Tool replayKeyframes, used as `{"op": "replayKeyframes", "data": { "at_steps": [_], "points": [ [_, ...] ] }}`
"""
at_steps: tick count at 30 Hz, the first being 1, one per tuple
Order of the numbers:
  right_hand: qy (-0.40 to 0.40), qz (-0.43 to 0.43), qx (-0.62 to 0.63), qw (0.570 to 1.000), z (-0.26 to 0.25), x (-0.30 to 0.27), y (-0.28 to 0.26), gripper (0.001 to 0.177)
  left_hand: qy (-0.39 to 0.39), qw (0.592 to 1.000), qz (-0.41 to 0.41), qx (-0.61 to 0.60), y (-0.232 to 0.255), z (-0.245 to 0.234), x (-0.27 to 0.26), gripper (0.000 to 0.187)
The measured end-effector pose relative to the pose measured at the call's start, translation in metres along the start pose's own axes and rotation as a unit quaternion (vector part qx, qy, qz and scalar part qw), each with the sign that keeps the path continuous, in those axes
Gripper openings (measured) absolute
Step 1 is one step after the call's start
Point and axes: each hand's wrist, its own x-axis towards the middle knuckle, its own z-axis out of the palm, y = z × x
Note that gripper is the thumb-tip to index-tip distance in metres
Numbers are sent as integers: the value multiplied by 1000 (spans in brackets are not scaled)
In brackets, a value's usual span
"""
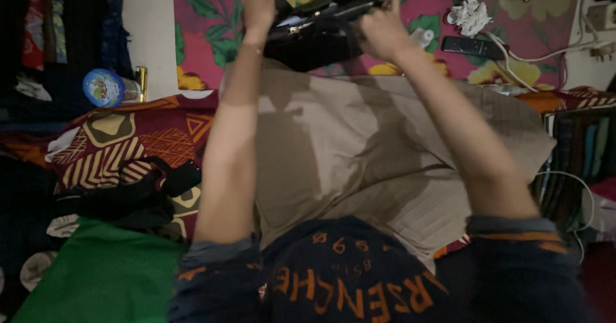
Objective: The person lies on a bed and wipes a black handbag with a white cloth, repeatedly applying liquid from a small bottle to the cloth. They clean the exterior, handles, and interior of the bag, turning it over to reach different sides.
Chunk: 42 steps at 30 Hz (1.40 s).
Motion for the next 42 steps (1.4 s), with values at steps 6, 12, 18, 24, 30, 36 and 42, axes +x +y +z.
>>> {"op": "replayKeyframes", "data": {
  "at_steps": [6, 12, 18, 24, 30, 36, 42],
  "points": [
    [40, 137, 408, 902, 0, 23, -3, 20, 71, 994, 78, -14, 80, -44, -54, 66],
    [198, 197, 782, 557, -29, -5, 21, 20, 90, 971, 220, 39, 153, -62, -106, 41],
    [301, 223, 735, 565, -47, -52, 22, 32, -31, 938, 342, -50, 227, -24, -162, 43],
    [241, 223, 733, 596, -54, -105, 23, 23, -246, 869, 5, -429, 248, 72, -162, 35],
    [322, 203, 779, 498, -31, -140, 60, 5, -291, 888, 46, -353, 242, 88, -178, 24],
    [327, 222, 773, 496, -48, -151, 62, 23, -317, 881, -30, -351, 249, 76, -176, 23],
    [185, 150, 596, 767, -42, -157, 43, 37, -361, 843, -82, -391, 248, 80, -171, 25]
  ]
}}
